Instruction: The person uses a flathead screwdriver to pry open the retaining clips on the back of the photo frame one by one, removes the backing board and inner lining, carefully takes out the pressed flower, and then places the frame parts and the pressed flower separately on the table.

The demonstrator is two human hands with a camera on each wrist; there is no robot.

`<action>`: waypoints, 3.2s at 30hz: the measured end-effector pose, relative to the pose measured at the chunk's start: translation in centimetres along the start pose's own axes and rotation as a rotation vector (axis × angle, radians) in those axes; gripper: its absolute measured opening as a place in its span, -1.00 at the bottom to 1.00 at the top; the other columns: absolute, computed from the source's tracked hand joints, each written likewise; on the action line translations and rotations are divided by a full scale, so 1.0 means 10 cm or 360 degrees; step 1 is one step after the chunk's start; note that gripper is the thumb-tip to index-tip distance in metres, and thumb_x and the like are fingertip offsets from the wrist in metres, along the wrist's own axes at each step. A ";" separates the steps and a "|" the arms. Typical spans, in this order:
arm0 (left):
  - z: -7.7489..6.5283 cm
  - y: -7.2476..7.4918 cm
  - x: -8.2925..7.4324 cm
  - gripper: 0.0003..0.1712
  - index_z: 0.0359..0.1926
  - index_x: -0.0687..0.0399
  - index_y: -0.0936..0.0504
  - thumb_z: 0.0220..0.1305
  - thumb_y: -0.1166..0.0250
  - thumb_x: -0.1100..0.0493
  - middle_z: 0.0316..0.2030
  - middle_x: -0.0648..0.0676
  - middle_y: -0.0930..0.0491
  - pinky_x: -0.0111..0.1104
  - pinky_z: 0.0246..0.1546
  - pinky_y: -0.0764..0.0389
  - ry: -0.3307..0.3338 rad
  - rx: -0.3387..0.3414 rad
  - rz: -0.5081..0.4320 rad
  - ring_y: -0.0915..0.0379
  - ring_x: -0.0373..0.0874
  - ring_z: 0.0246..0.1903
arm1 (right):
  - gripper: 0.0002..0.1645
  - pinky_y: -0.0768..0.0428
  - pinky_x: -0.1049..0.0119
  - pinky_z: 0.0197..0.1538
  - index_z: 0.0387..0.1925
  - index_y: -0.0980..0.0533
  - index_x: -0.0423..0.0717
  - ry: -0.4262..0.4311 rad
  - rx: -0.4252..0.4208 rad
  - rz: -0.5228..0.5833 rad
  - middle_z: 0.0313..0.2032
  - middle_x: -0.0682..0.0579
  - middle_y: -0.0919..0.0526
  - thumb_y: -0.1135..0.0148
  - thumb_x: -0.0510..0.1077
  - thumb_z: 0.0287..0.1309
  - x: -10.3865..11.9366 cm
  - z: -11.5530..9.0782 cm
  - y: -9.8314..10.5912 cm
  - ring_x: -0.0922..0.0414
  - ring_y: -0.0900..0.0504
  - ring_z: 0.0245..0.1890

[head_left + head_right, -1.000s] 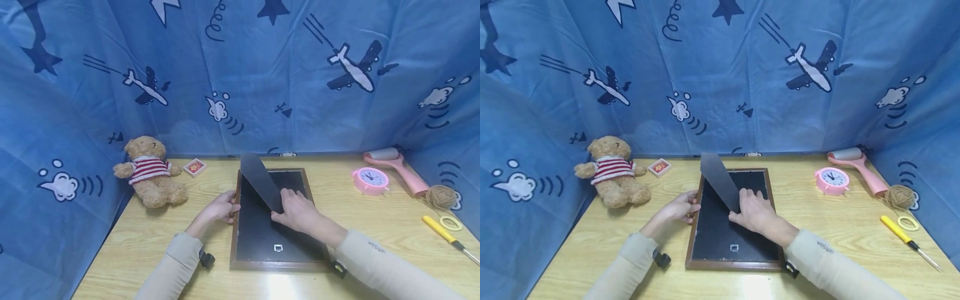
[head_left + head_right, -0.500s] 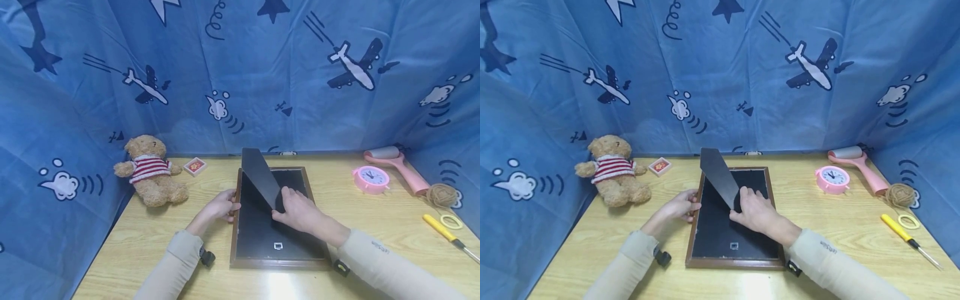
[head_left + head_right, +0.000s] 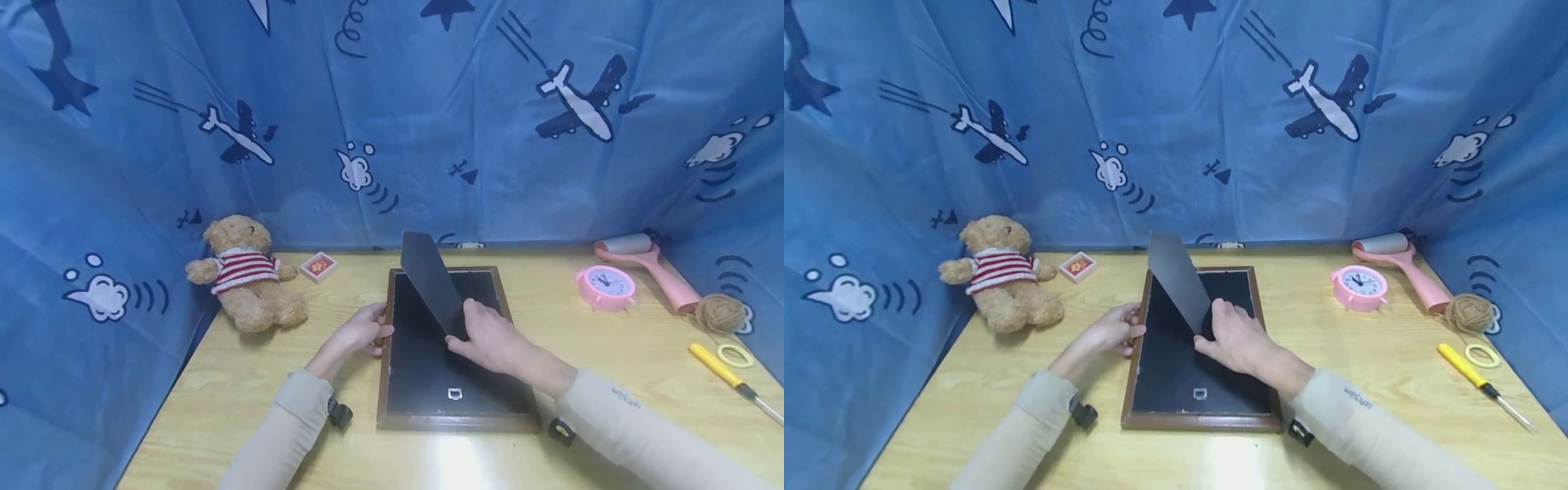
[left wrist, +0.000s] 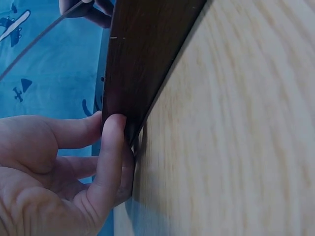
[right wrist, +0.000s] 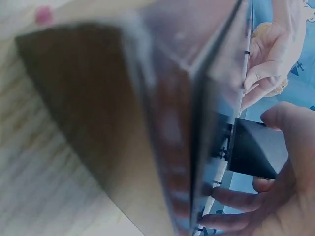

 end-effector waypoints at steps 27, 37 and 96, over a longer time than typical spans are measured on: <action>0.01 -0.01 0.03 -0.15 0.67 0.23 -0.02 0.52 -0.20 0.36 -0.06 0.09 -0.32 -0.53 -0.54 -0.65 0.0000 -0.0043 0.0017 -0.39 -0.15 -0.32 | -0.33 -0.64 0.15 -0.49 -0.21 -0.43 -0.27 0.0080 -0.0054 -0.0329 -0.44 -0.11 -0.57 -0.35 0.28 0.15 0.03 -0.02 0.00 0.02 -0.52 -0.53; 0.01 0.00 0.10 -0.20 0.68 0.07 -0.08 0.53 -0.12 0.40 -0.14 0.01 -0.34 -0.52 -0.46 -0.65 0.0004 -0.0018 -0.0086 -0.42 -0.17 -0.34 | -0.34 -0.61 0.12 -0.49 -0.18 -0.38 -0.23 0.0017 -0.0060 -0.0081 -0.48 -0.10 -0.58 -0.28 0.28 0.14 -0.03 0.04 0.25 0.00 -0.57 -0.55; 0.00 0.00 0.10 -0.20 0.63 0.22 -0.17 0.44 -0.18 0.44 -0.15 0.07 -0.44 -0.51 -0.50 -0.68 0.0019 -0.0119 -0.0049 -0.49 -0.15 -0.38 | -0.33 -0.48 -0.03 -0.57 0.01 -0.43 -0.20 -0.0066 -0.0729 -0.0046 -0.40 -0.25 -0.67 -0.49 0.06 -0.02 -0.93 -1.02 1.08 -0.16 -0.63 -0.51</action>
Point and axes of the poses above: each hand's wrist, its own z-axis towards the middle knuckle, its own y-axis out of the back of the hand, x = y × z, the point moved 5 cm from there along z, towards the middle knuckle
